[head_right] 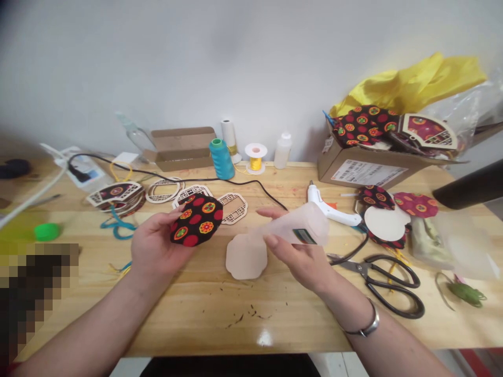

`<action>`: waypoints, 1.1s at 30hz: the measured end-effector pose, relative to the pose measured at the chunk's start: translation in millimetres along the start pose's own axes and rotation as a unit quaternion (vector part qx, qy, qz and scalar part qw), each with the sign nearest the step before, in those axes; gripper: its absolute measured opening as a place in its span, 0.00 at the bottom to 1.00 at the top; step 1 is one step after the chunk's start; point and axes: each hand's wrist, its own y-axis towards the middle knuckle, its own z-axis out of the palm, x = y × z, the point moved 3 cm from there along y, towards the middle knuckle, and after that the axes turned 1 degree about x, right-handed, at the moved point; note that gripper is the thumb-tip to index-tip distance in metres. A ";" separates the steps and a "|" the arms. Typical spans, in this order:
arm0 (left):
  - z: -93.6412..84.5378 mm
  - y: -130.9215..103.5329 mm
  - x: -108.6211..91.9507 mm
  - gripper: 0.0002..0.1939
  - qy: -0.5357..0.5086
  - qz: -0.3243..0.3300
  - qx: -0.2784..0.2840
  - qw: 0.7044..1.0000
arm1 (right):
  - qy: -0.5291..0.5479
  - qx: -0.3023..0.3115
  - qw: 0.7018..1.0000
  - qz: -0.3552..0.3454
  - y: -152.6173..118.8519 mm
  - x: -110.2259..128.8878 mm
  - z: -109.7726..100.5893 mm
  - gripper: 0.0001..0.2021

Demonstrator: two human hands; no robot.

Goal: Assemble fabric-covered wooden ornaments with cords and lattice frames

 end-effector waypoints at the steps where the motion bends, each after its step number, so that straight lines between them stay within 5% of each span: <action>1: -0.2 -1.4 -1.4 0.07 0.002 -0.002 0.013 1.000 | -0.005 -0.004 1.000 0.003 0.4 1.2 1.8 0.19; 3: 0.3 -5.7 -3.1 0.07 0.027 -0.026 0.079 0.996 | -0.014 -0.023 1.000 -0.001 1.6 5.2 4.6 0.14; 5: 3.4 -13.0 -1.7 0.06 0.085 -0.084 0.208 0.971 | -0.037 -0.045 0.998 -0.016 3.0 9.0 6.0 0.12; 8: 9.8 -29.4 5.1 0.03 0.228 -0.144 0.427 0.863 | -0.054 -0.047 0.997 -0.020 5.5 10.5 7.2 0.13; 10: 14.1 -38.1 9.4 0.06 0.357 -0.091 0.517 0.773 | -0.060 -0.039 0.997 -0.013 7.1 9.7 7.4 0.14; 14: 23.5 -47.3 14.2 0.10 0.555 0.123 0.541 0.620 | -0.083 -0.041 0.996 -0.018 9.0 7.9 7.3 0.11; 18: 22.6 -50.1 18.3 0.10 0.649 0.199 0.503 0.535 | -0.103 -0.066 0.991 -0.062 9.2 5.2 7.3 0.06; 23: 15.3 -48.0 21.3 0.07 0.700 0.202 0.470 0.497 | -0.152 -0.075 0.981 -0.093 9.5 0.6 8.7 0.07; 33: 15.0 -46.9 22.8 0.10 0.702 0.188 0.454 0.516 | -0.182 -0.075 0.977 -0.083 8.1 -3.7 12.3 0.09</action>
